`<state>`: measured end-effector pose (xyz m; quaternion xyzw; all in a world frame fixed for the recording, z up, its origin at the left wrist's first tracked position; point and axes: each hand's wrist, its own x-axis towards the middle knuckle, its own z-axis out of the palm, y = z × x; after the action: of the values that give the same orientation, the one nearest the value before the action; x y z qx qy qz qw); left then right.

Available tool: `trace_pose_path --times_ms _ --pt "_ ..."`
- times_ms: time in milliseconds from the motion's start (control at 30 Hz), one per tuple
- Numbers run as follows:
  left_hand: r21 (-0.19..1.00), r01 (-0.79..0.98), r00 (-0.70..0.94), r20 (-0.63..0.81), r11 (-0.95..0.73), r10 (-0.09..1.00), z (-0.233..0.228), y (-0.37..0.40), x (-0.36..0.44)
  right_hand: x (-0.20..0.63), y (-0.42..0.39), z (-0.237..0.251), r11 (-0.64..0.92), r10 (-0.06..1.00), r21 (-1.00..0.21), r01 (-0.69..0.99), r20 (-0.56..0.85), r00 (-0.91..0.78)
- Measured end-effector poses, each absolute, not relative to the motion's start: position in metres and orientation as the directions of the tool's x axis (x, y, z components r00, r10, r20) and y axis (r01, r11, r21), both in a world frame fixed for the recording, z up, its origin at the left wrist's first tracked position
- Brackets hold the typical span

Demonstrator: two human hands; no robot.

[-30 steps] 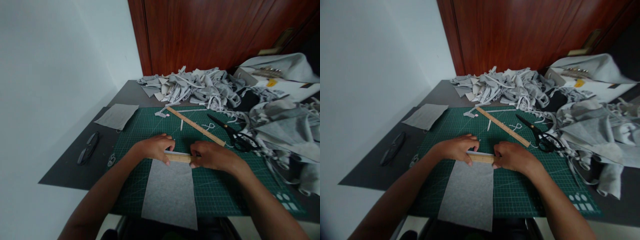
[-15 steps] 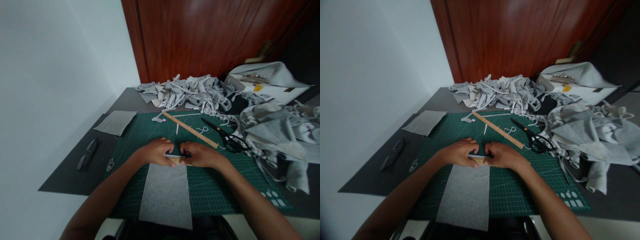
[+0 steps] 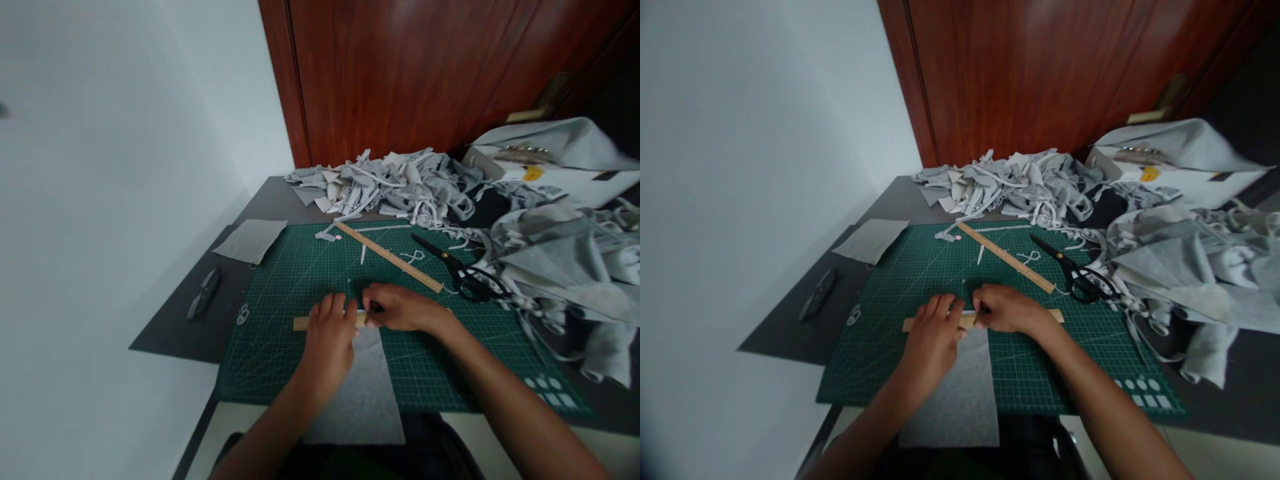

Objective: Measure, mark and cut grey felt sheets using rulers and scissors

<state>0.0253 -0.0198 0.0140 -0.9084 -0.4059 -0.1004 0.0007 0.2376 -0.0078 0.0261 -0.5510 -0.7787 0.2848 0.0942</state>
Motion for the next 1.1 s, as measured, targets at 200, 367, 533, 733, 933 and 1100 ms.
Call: trace_pose_path --times_ms 200,367,533,733,933,1100 --pt "0.147 0.763 0.565 0.320 -0.629 0.760 -0.018 -0.064 0.035 0.240 -0.007 0.022 0.240 0.902 -0.570 0.786 -0.169 -0.398" --pt "0.139 0.779 0.541 0.344 -0.611 0.768 -0.030 -0.069 0.037 0.241 -0.009 0.025 0.196 0.897 -0.576 0.794 -0.221 -0.382" --pt "0.155 0.768 0.552 0.335 -0.622 0.764 -0.033 -0.072 0.034 0.249 -0.008 0.031 0.131 0.874 -0.599 0.790 -0.306 -0.377" --pt "0.118 0.737 0.602 0.333 -0.665 0.726 -0.033 -0.073 0.030 0.260 -0.006 0.035 -0.006 0.837 -0.574 0.819 -0.450 -0.310" --pt "0.084 0.746 0.598 0.352 -0.661 0.720 -0.032 -0.074 0.031 0.255 -0.009 0.042 -0.080 0.843 -0.522 0.849 -0.490 -0.222" --pt "0.055 0.750 0.587 0.404 -0.659 0.701 -0.036 -0.074 0.033 0.253 -0.009 0.046 -0.094 0.843 -0.489 0.867 -0.502 -0.191"
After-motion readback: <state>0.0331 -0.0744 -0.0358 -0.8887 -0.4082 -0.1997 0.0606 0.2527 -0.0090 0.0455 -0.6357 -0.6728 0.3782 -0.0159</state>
